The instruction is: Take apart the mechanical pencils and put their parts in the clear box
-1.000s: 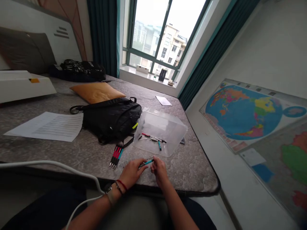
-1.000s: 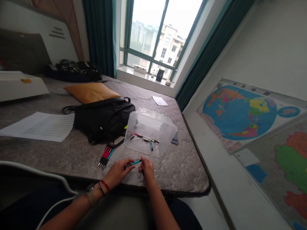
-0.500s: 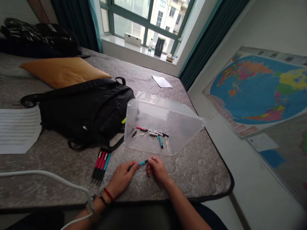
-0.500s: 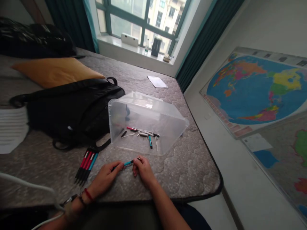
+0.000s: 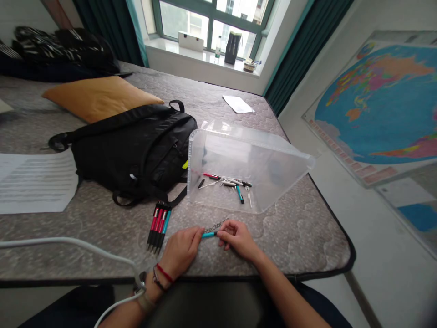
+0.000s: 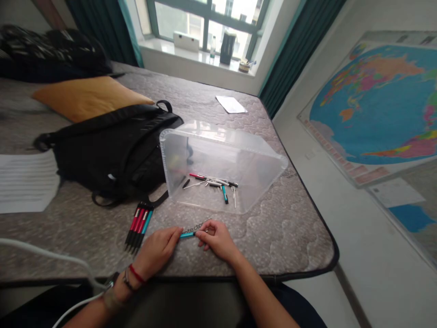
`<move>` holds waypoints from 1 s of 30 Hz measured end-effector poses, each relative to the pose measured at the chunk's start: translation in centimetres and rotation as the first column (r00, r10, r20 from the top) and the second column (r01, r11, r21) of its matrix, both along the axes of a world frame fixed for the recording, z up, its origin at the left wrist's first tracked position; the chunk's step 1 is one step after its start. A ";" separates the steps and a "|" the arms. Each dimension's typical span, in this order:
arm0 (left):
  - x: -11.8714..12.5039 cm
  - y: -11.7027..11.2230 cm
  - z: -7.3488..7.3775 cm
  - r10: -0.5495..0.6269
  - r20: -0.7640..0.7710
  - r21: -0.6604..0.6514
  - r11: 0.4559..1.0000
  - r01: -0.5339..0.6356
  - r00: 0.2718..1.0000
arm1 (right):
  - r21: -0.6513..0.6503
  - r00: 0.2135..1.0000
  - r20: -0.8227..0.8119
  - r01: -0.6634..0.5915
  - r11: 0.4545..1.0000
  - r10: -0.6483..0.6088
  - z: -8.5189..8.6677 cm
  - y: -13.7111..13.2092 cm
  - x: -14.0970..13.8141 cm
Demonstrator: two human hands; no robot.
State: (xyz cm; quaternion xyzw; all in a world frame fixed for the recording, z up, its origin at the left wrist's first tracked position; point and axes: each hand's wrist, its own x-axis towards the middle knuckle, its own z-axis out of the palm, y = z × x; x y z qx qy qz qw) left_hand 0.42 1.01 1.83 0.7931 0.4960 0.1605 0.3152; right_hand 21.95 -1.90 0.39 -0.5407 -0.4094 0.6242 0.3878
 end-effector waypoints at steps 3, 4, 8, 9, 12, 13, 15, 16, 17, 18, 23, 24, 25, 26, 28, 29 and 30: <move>0.0 0.0 0.6 0.040 -0.062 0.000 0.999 -0.040 0.997 | 0.030 0.999 -0.039 -0.010 1.000 0.011 0.0 -0.2 0.0; 0.0 0.0 0.7 0.043 -0.066 0.002 0.999 -0.043 0.997 | 0.026 0.999 -0.038 -0.013 1.000 0.014 0.0 -0.2 -0.1; 0.0 -0.5 1.0 0.090 -0.106 0.081 0.993 -0.081 0.990 | 0.019 0.999 0.033 -0.025 1.000 0.024 0.0 -0.4 -0.6; 0.0 -0.7 1.0 0.108 -0.116 0.134 0.987 -0.092 0.987 | 0.033 0.998 0.055 -0.027 0.999 0.025 0.0 -0.5 -0.7; 0.3 -1.1 0.9 0.091 -0.088 0.300 0.952 -0.061 0.992 | 0.079 0.996 0.092 -0.016 0.997 0.008 -0.1 -0.5 -1.0; 0.4 -1.2 0.9 0.057 -0.068 0.336 0.941 -0.031 0.996 | 0.085 0.995 0.098 -0.009 0.996 0.001 -0.1 -0.5 -1.0; 0.7 -1.3 0.6 -0.017 -0.039 0.367 0.930 0.031 0.999 | 0.091 0.993 0.115 -0.005 0.996 -0.005 -0.2 -0.4 -1.1; 0.9 -1.3 0.5 -0.049 -0.037 0.365 0.929 0.059 0.998 | 0.093 0.992 0.123 -0.007 0.996 -0.005 -0.2 -0.4 -1.1; 1.0 -1.3 0.3 -0.075 -0.039 0.356 0.931 0.084 0.996 | 0.096 0.992 0.128 -0.010 0.995 -0.003 -0.2 -0.3 -1.1; 1.1 -1.3 0.1 -0.095 -0.045 0.343 0.933 0.105 0.994 | 0.099 0.991 0.131 -0.015 0.995 0.002 -0.2 -0.3 -1.1; 1.0 -1.1 -0.4 -0.151 -0.032 0.310 0.938 0.153 0.988 | 0.080 0.992 0.124 -0.041 0.996 0.031 -0.4 -0.2 -0.9; 0.9 -1.1 -0.5 -0.155 -0.018 0.313 0.937 0.152 0.988 | 0.071 0.993 0.117 -0.045 0.996 0.036 -0.4 -0.2 -0.8; 0.9 -1.1 -0.6 -0.154 -0.005 0.317 0.937 0.148 0.988 | 0.063 0.993 0.111 -0.049 0.997 0.042 -0.5 -0.2 -0.7; 0.8 -1.1 -0.7 -0.150 0.004 0.322 0.936 0.141 0.989 | 0.061 0.993 0.112 -0.053 0.997 0.046 -0.5 -0.2 -0.7; 0.7 -1.1 -1.0 -0.141 0.011 0.330 0.935 0.129 0.990 | 0.087 0.989 0.142 -0.055 0.995 0.042 -0.4 -0.2 -0.5; 0.7 -1.1 -1.3 -0.134 0.014 0.337 0.934 0.121 0.991 | 0.110 0.986 0.164 -0.055 0.992 0.036 -0.4 -0.3 -0.5; 0.7 -1.1 -1.5 -0.127 0.020 0.346 0.932 0.112 0.992 | 0.131 0.983 0.183 -0.057 0.990 0.032 -0.4 -0.3 -0.4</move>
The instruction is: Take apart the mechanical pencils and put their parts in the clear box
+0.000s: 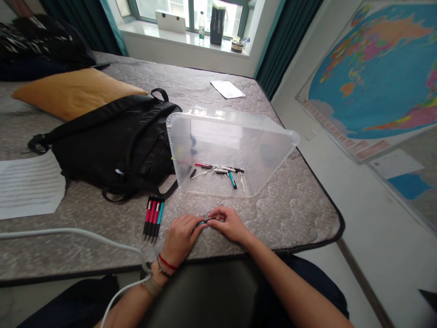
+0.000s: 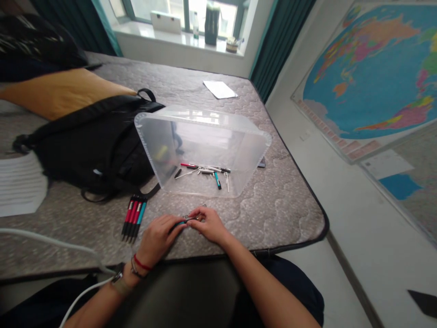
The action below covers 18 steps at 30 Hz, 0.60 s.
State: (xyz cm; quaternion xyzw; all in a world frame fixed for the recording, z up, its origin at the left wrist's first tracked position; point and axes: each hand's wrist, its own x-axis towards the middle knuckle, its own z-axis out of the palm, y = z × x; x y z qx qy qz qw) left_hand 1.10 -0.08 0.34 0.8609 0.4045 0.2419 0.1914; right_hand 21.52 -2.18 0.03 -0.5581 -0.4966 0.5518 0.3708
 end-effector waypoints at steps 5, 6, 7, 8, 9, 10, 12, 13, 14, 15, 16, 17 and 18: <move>0.0 0.1 -0.8 0.010 0.062 0.034 0.999 -0.012 0.998 | -0.033 0.998 -0.057 0.017 0.999 -0.019 0.1 -0.1 -0.2; 0.0 0.1 -0.9 0.004 0.072 0.033 0.999 -0.006 0.997 | -0.051 0.997 -0.070 0.015 0.999 -0.019 0.0 -0.1 -0.3; 0.0 0.1 -0.9 -0.004 0.079 0.031 1.000 0.001 0.997 | -0.064 0.997 -0.070 0.009 0.998 -0.013 0.0 -0.1 -0.4; 0.0 0.1 -0.8 -0.012 0.081 0.028 1.000 0.009 0.997 | -0.073 0.998 -0.063 -0.001 0.997 -0.004 -0.1 -0.1 -0.4; 0.0 0.1 -0.8 -0.019 0.079 0.027 0.999 0.017 0.997 | -0.079 0.998 -0.057 -0.009 0.997 0.004 -0.1 -0.1 -0.5; 0.1 0.1 -0.7 -0.025 0.075 0.027 0.999 0.023 0.997 | -0.079 0.998 -0.056 -0.011 0.997 0.006 -0.1 -0.1 -0.5; 0.1 0.1 -0.7 -0.029 0.069 0.027 0.999 0.027 0.997 | -0.063 0.997 -0.073 -0.012 0.998 0.008 -0.1 -0.2 -0.5; 0.1 0.1 -0.8 -0.030 0.067 0.025 0.999 0.028 0.997 | -0.047 0.996 -0.085 -0.012 0.999 0.008 -0.1 -0.2 -0.4; 0.1 0.1 -0.8 -0.032 0.065 0.021 0.999 0.030 0.997 | -0.029 0.996 -0.092 -0.010 1.000 0.007 0.0 -0.3 -0.4; 0.0 0.1 -0.9 -0.033 0.062 0.015 0.999 0.032 0.998 | -0.014 0.996 -0.092 -0.008 1.000 0.007 0.0 -0.3 -0.3; 0.0 0.1 -1.0 -0.031 0.058 0.009 0.999 0.031 0.998 | -0.002 0.996 -0.089 -0.007 1.000 0.007 0.1 -0.4 -0.3; -0.1 0.1 -1.1 -0.029 0.056 0.003 1.000 0.029 0.998 | 0.001 0.996 -0.086 -0.008 1.000 0.008 0.2 -0.4 -0.3; -0.1 0.2 -1.1 -0.026 0.053 -0.001 1.000 0.026 0.998 | -0.002 0.997 -0.082 -0.013 1.000 0.013 0.2 -0.4 -0.3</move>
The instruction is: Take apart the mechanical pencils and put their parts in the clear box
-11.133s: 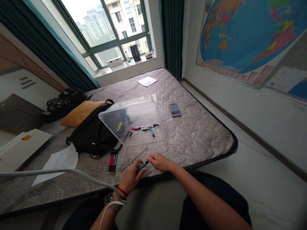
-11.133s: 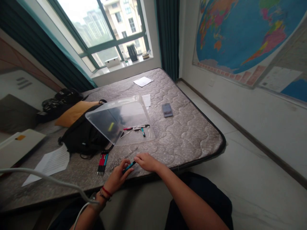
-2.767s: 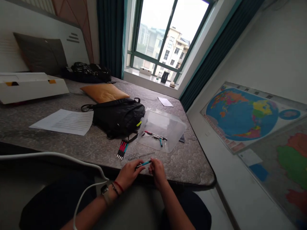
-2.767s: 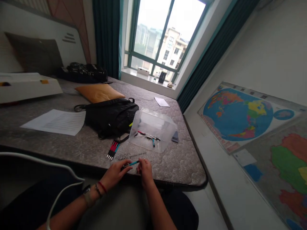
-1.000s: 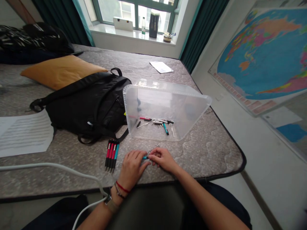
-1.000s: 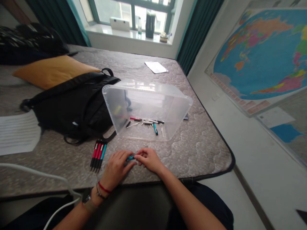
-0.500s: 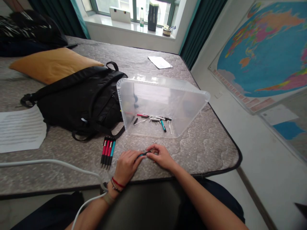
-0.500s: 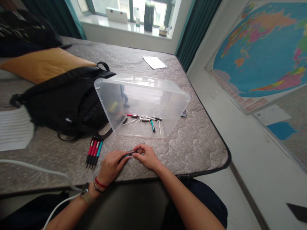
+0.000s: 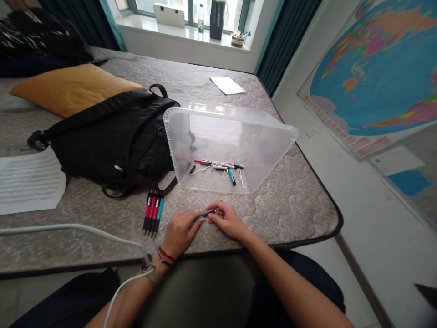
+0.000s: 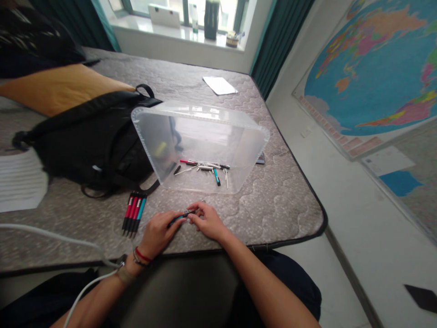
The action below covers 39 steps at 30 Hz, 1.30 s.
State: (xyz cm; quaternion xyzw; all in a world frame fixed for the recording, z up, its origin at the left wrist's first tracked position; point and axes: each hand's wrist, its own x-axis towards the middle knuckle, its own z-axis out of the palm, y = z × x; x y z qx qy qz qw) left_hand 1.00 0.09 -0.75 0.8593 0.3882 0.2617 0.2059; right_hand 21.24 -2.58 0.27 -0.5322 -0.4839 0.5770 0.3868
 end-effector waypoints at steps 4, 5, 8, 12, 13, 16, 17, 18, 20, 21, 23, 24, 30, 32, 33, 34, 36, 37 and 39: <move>-0.1 0.0 0.0 -0.021 -0.009 -0.013 1.000 0.021 1.000 | 0.019 0.997 0.046 -0.065 0.998 0.064 0.0 -0.2 0.0; -0.1 0.0 0.0 -0.026 -0.011 -0.016 1.000 0.026 1.000 | 0.029 0.996 0.052 -0.074 0.997 0.072 0.0 -0.3 0.0; -0.1 0.0 0.0 -0.015 -0.006 -0.015 1.000 0.015 1.000 | 0.033 0.999 -0.004 -0.054 0.998 0.055 -0.1 -0.5 0.0; -0.1 0.0 0.1 -0.019 -0.013 -0.004 1.000 0.019 1.000 | -0.003 0.998 -0.033 -0.062 0.998 0.062 0.0 -0.6 -0.1; -0.1 0.0 0.2 -0.027 -0.021 -0.002 1.000 0.027 0.999 | -0.002 0.997 -0.017 -0.071 0.997 0.071 0.0 -0.6 -0.1; 0.0 -0.1 0.5 -0.026 -0.031 0.008 1.000 0.026 0.999 | 0.044 0.999 -0.004 -0.042 0.998 0.042 0.2 -0.6 0.0; 0.0 -0.1 0.5 -0.021 -0.029 0.014 1.000 0.021 0.999 | 0.059 1.000 -0.014 -0.023 0.998 0.024 0.3 -0.7 0.0; 0.0 -0.1 0.6 -0.017 -0.027 0.020 1.000 0.018 0.999 | 0.065 1.000 -0.024 -0.016 0.998 0.018 0.4 -0.7 0.0; 0.0 -0.2 0.6 -0.020 -0.030 0.031 0.999 0.021 0.999 | 0.054 0.999 -0.018 -0.037 0.998 0.038 0.4 -0.8 0.0; 0.0 -0.2 0.7 -0.023 -0.033 0.036 0.999 0.024 0.999 | 0.042 0.998 -0.001 -0.056 0.998 0.056 0.4 -0.8 -0.1; 0.1 -0.3 0.7 -0.021 -0.035 0.042 0.999 0.023 0.999 | 0.022 0.998 0.023 -0.065 0.998 0.064 0.2 -0.8 -0.1; 0.1 -0.3 0.7 -0.017 -0.033 0.043 0.999 0.018 0.999 | 0.019 0.999 0.018 -0.045 0.999 0.045 0.1 -0.8 -0.1; 0.1 -0.3 0.9 0.001 -0.013 0.019 1.000 0.000 1.000 | 0.017 0.981 -0.127 0.151 0.988 -0.147 -0.2 -0.5 0.4; 0.1 -0.2 0.9 0.007 -0.009 0.008 1.000 -0.007 1.000 | 0.002 0.969 -0.160 0.190 0.982 -0.188 0.0 -0.4 0.5; 0.1 -0.2 0.9 0.012 -0.005 0.003 1.000 -0.012 1.000 | -0.004 0.963 -0.169 0.214 0.977 -0.212 0.1 -0.3 0.6; 0.1 -0.2 0.9 0.018 0.004 -0.002 1.000 -0.018 1.000 | -0.007 0.956 -0.175 0.237 0.971 -0.235 0.3 -0.2 0.8; 0.1 -0.2 0.9 0.034 0.028 -0.017 0.999 -0.034 0.999 | -0.005 0.946 -0.173 0.277 0.961 -0.274 0.5 -0.1 1.1; 0.1 -0.2 0.9 0.043 0.042 -0.027 0.999 -0.042 0.998 | 0.000 0.943 -0.166 0.293 0.956 -0.289 0.5 0.0 1.3; 0.1 -0.3 0.8 0.061 0.063 -0.050 0.997 -0.058 0.996 | 0.011 0.937 -0.151 0.319 0.948 -0.314 0.6 0.1 1.8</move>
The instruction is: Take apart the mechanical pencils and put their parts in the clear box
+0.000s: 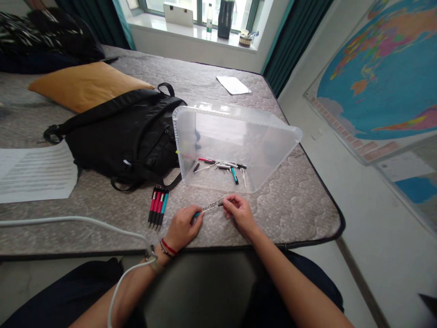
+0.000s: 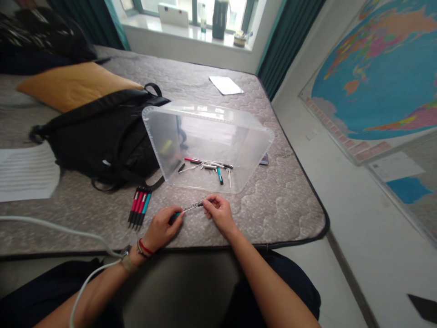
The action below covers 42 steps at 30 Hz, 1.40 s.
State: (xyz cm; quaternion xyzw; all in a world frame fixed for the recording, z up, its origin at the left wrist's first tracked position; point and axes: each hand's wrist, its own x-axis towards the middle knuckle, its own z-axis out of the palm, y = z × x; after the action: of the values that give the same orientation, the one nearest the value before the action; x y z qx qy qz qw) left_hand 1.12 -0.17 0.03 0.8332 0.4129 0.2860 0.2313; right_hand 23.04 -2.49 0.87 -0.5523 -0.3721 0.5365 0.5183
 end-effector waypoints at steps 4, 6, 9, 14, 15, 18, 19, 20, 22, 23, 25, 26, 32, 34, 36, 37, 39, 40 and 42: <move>0.0 0.0 -0.1 0.027 0.027 -0.032 0.999 -0.026 0.999 | 0.010 0.998 0.000 0.057 0.998 -0.057 0.3 0.0 0.9; 0.0 0.0 0.0 0.042 0.038 -0.052 0.998 -0.040 0.998 | 0.011 0.995 -0.009 0.103 0.995 -0.103 0.5 0.1 1.2; -0.1 0.1 0.1 0.067 0.068 -0.096 0.994 -0.061 0.995 | 0.042 0.987 0.042 0.156 0.987 -0.158 0.7 0.0 1.6; -0.1 0.2 0.2 0.086 0.104 -0.128 0.989 -0.072 0.991 | -0.024 0.945 0.287 -0.158 0.987 0.158 0.6 -0.3 1.6; -0.1 0.2 0.2 0.085 0.106 -0.130 0.989 -0.071 0.991 | -0.025 0.924 0.332 -0.190 0.982 0.187 0.6 -0.4 1.6; -0.1 0.2 0.2 0.087 0.110 -0.131 0.989 -0.072 0.990 | 0.042 0.893 0.438 -0.135 0.990 0.103 0.5 -0.3 1.9; -0.1 0.2 0.3 0.084 0.108 -0.132 0.989 -0.069 0.991 | 0.060 0.891 0.450 -0.096 0.994 0.059 0.5 -0.2 2.1; -0.1 0.2 0.3 0.079 0.106 -0.134 0.989 -0.065 0.991 | 0.066 0.894 0.447 -0.058 0.996 0.022 0.5 -0.1 2.3; -0.1 0.2 0.3 0.071 0.100 -0.138 0.989 -0.057 0.992 | 0.063 0.910 0.414 0.005 0.998 -0.030 0.5 0.2 2.8; -0.1 0.2 0.4 0.072 0.098 -0.139 0.989 -0.058 0.993 | 0.062 0.919 0.390 0.028 0.998 -0.050 0.5 0.3 2.9; -0.1 0.2 0.4 0.075 0.096 -0.135 0.989 -0.062 0.992 | 0.071 0.940 0.326 0.078 0.994 -0.097 0.6 0.5 3.0; -0.1 0.2 0.3 0.076 0.097 -0.130 0.989 -0.063 0.992 | 0.086 0.948 0.287 0.117 0.989 -0.137 0.7 0.5 3.0; 0.0 0.3 0.1 0.073 0.080 -0.086 0.994 -0.066 0.994 | 0.222 0.954 0.193 0.186 0.957 -0.230 0.6 -0.1 2.3; 0.0 0.3 0.1 0.072 0.073 -0.081 0.995 -0.066 0.995 | 0.140 0.963 0.241 0.089 0.986 -0.121 0.2 -0.4 1.7; 0.0 0.3 0.1 0.073 0.074 -0.082 0.994 -0.067 0.995 | 0.031 0.965 0.263 0.007 0.999 -0.015 -0.2 -0.8 0.9; 0.0 0.3 0.2 0.075 0.077 -0.082 0.994 -0.069 0.994 | -0.016 0.963 0.266 -0.037 0.999 0.040 -0.4 -1.0 0.5; 0.0 0.3 0.2 0.076 0.078 -0.078 0.994 -0.070 0.994 | -0.085 0.949 0.271 -0.143 0.986 0.161 -0.7 -1.2 -0.3; 0.0 0.2 0.2 0.073 0.074 -0.076 0.995 -0.067 0.995 | -0.109 0.937 0.270 -0.198 0.974 0.221 -0.8 -1.2 -0.6; 0.0 0.2 0.2 0.065 0.063 -0.071 0.996 -0.060 0.996 | -0.145 0.922 0.250 -0.267 0.953 0.296 -0.8 -1.2 -1.2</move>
State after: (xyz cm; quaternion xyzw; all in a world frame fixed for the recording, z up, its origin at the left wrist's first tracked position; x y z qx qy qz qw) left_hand 1.16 0.03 0.27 0.8017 0.4406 0.3054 0.2643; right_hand 21.89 -3.69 0.03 -0.5879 -0.4848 0.5449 0.3499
